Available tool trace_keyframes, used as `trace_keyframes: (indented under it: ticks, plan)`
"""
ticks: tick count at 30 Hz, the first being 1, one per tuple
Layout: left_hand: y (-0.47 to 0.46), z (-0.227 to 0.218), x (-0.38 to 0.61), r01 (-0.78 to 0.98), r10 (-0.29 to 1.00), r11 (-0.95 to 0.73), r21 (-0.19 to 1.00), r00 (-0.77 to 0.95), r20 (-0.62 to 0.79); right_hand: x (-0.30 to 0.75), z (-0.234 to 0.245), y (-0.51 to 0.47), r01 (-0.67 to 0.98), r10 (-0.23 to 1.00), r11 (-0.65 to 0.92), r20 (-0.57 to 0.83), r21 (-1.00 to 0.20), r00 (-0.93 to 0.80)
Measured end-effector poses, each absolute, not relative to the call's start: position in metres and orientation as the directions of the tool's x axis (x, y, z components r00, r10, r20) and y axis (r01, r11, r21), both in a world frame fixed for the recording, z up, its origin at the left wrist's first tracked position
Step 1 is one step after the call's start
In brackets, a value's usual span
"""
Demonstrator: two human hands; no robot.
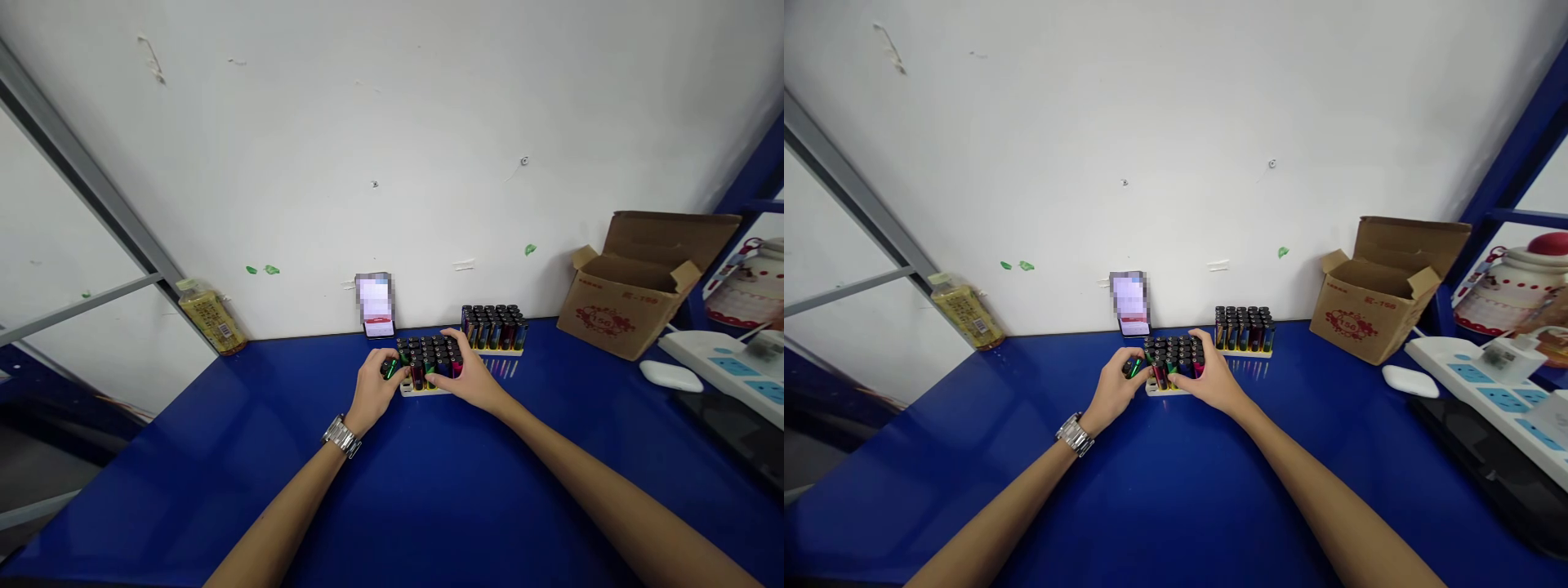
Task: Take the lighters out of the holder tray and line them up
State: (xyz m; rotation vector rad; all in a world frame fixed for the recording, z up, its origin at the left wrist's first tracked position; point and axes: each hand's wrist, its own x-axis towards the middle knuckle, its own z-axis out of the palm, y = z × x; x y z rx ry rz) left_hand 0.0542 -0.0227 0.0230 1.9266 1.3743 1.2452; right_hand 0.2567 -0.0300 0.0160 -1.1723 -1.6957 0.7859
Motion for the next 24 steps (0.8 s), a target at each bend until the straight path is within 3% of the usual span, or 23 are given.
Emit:
trace_keyframes:
  ticks: [6, 10, 15, 18, 21, 24]
  plan:
    - [-0.019, 0.027, 0.056, 0.399, 0.914, -0.396, 0.827, 0.083, 0.398, 0.257, 0.016, -0.030, 0.360, 0.937, 0.349, 0.320, -0.865, -0.140]
    - [-0.015, 0.038, 0.051, 0.240, 0.955, -0.289, 0.927, 0.003, 0.296, 0.257, 0.016, -0.031, 0.342, 0.943, 0.333, 0.302, -0.879, -0.142]
    - [-0.001, 0.046, 0.047, -0.181, 0.958, -0.197, 0.964, -0.246, 0.149, 0.258, 0.016, -0.031, 0.337, 0.954, 0.297, 0.262, -0.894, -0.146]
    - [0.002, 0.041, 0.047, -0.382, 0.986, -0.093, 0.919, -0.164, 0.031, 0.257, 0.017, -0.031, 0.347, 0.952, 0.304, 0.271, -0.887, -0.141]
    - [-0.001, 0.035, 0.046, -0.363, 0.999, -0.050, 0.930, -0.020, 0.045, 0.257, 0.018, -0.031, 0.350, 0.949, 0.313, 0.280, -0.883, -0.142]
    - [-0.007, 0.032, 0.047, -0.160, 0.993, -0.093, 0.983, 0.052, 0.102, 0.257, 0.019, -0.032, 0.348, 0.950, 0.309, 0.276, -0.885, -0.142]
